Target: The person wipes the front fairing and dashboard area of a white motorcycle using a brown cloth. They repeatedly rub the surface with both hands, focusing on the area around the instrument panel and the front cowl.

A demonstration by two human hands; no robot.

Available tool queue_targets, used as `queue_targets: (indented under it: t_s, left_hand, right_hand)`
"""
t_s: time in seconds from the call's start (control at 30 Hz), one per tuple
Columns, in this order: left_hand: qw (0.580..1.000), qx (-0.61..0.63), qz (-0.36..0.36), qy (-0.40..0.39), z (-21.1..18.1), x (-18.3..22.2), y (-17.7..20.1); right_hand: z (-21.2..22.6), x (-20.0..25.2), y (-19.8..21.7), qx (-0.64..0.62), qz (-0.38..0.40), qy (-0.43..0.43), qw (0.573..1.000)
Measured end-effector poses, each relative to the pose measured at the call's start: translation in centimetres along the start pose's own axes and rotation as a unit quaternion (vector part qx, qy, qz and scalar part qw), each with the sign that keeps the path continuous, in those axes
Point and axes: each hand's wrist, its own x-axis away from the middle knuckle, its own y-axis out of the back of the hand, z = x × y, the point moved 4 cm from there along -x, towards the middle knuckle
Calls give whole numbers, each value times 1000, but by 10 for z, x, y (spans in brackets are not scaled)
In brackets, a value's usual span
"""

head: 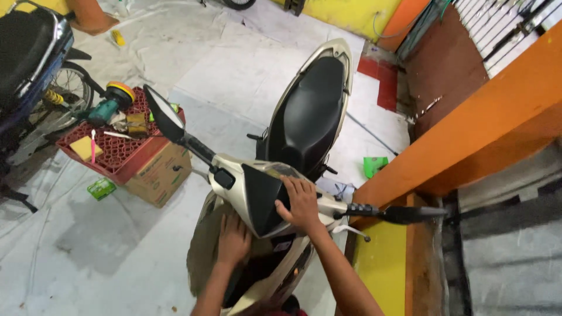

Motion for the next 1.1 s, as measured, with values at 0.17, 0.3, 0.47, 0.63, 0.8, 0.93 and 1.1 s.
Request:
queue_targets:
  t_s: [0.17, 0.3, 0.47, 0.63, 0.8, 0.93, 1.1]
  left_hand:
    - [998, -26, 34, -36, 6, -41, 1]
    - [999, -1, 0, -46, -36, -3, 0]
    - [995, -15, 12, -98, -73, 64, 5]
    - [998, -31, 43, -33, -32, 40, -5]
    - [995, -74, -31, 56, 11, -7, 1]
    - [992, -105, -44, 60, 9, -7, -3]
    - [987, -81, -27, 135, -31, 40, -6]
  right_hand:
    - [10, 2, 5, 13, -3, -7, 1000]
    - [10, 4, 2, 29, -34, -30, 999]
    - [10, 7, 1, 29, -38, -29, 998]
    - [10, 8, 0, 44, -38, -25, 998]
    - [13, 8, 1, 26, -52, -31, 998]
    - [10, 9, 2, 30, -49, -32, 998]
    - [3, 12, 2, 19, -36, -30, 999]
